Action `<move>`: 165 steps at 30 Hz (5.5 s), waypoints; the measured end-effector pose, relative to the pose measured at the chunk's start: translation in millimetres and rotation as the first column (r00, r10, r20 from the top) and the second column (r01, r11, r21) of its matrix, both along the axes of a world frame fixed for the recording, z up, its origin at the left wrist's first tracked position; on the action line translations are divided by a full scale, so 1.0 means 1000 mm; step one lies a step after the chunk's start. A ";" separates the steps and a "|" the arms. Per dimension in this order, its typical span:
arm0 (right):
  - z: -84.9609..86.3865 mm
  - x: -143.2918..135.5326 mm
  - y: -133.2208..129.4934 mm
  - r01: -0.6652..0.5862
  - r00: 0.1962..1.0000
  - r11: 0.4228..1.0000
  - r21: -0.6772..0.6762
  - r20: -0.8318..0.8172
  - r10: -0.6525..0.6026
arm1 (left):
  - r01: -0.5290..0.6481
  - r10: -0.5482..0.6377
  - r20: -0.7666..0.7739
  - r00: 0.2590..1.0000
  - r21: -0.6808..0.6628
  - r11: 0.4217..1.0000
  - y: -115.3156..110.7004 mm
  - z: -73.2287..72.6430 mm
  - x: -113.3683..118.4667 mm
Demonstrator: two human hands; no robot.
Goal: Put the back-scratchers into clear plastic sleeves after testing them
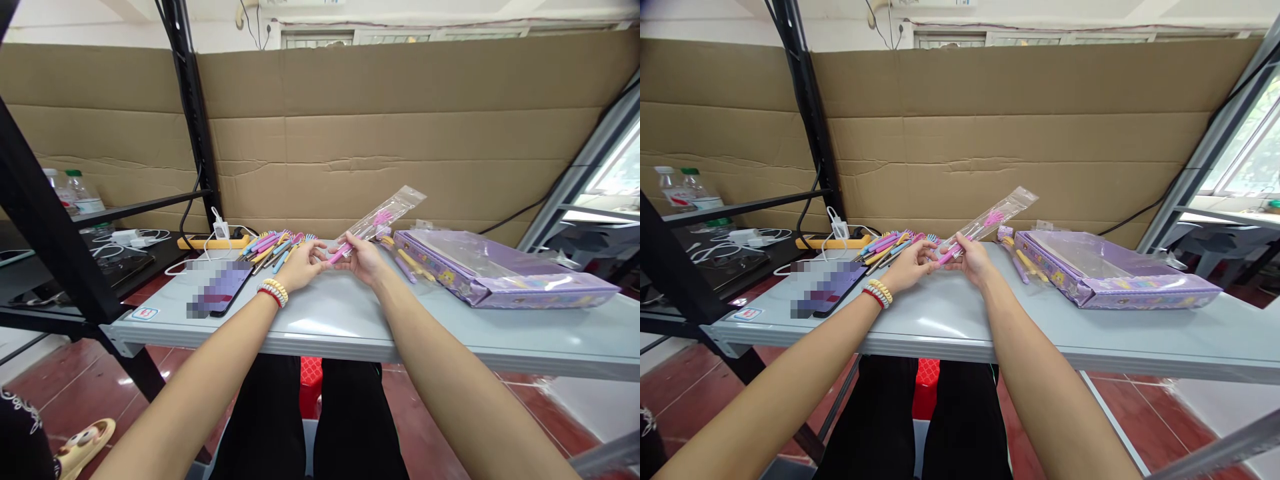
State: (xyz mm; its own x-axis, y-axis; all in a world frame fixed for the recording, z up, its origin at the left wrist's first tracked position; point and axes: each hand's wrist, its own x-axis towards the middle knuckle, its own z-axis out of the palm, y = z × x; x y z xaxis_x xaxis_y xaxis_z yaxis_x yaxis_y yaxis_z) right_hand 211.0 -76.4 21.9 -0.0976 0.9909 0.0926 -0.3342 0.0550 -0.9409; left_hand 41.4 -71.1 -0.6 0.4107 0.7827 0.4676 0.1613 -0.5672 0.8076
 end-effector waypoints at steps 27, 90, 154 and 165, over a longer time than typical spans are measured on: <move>-0.004 -0.002 0.000 -0.102 0.985 0.995 -0.003 0.143 0.102 | -0.145 0.153 -0.125 0.980 0.071 0.987 0.004 -0.002 -0.002; -0.010 -0.007 0.000 -0.203 0.912 0.978 -0.041 0.356 0.204 | -0.182 0.465 -0.244 0.851 0.695 0.696 0.000 -0.007 -0.002; 0.000 -0.002 -0.009 -0.400 0.899 0.913 0.084 0.229 0.373 | -0.082 0.501 0.569 0.652 -0.603 0.793 0.023 0.009 -0.019; -0.011 -0.005 -0.002 -0.355 0.882 0.903 0.243 0.407 0.238 | 0.088 0.286 0.599 0.748 -0.517 0.852 0.019 0.007 -0.018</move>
State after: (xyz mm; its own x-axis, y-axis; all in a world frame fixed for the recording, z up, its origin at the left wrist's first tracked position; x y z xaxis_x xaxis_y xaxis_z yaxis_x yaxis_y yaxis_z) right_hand 206.0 -78.8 11.0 -0.4668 0.8381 0.2823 -0.0227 0.3077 -0.9512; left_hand 23.1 -51.7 6.8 0.0681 0.9895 0.1275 -0.4606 -0.0822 0.8838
